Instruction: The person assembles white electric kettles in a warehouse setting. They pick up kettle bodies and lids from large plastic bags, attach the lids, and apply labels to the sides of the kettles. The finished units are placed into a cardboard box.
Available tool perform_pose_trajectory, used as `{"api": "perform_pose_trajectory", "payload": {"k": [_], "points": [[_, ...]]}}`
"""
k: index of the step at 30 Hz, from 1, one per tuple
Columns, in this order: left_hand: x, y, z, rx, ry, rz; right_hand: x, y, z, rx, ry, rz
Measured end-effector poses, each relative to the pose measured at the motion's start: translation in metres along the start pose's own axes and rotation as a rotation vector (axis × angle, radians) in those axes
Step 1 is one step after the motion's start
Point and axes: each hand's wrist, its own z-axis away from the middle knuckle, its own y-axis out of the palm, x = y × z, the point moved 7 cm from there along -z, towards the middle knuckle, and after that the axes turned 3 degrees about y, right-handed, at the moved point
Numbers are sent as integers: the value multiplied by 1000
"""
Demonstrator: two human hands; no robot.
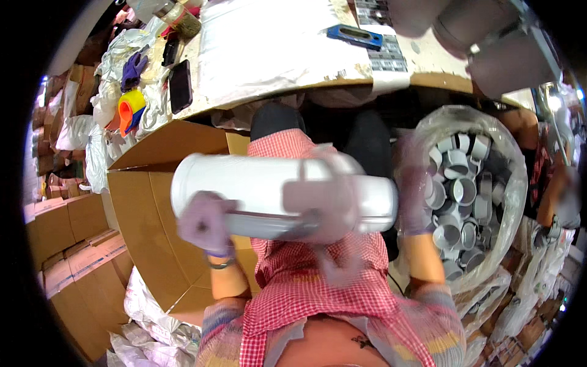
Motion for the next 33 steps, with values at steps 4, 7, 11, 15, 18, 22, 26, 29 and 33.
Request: {"api": "perform_pose_trajectory", "payload": {"k": [4, 7, 11, 15, 18, 22, 26, 29, 33], "points": [[16, -17, -5, -101, -218, 96, 101, 77, 24, 172, -208, -967], [34, -24, 0, -170, -336, 196, 102, 61, 13, 236, -130, -1419], [43, -37, -1, -128, -218, 90, 35, 16, -9, -83, -107, -1193], [8, -14, -12, -55, -136, 62, 70, 71, 36, 60, -231, -659], [12, -11, -38, -4, -49, 169, 81, 98, 51, 257, -238, -768], [-44, 13, -94, 130, 511, 418, 78, 71, 4, 336, -534, -563], [-62, 92, -116, 596, 719, 496, 72, 17, -116, -110, -574, -170], [-53, 159, -88, 808, 764, 544, 80, 21, -183, -325, -768, 319], [-34, 169, -81, 810, 689, 520, 64, 53, -182, -277, -806, 493]]}}
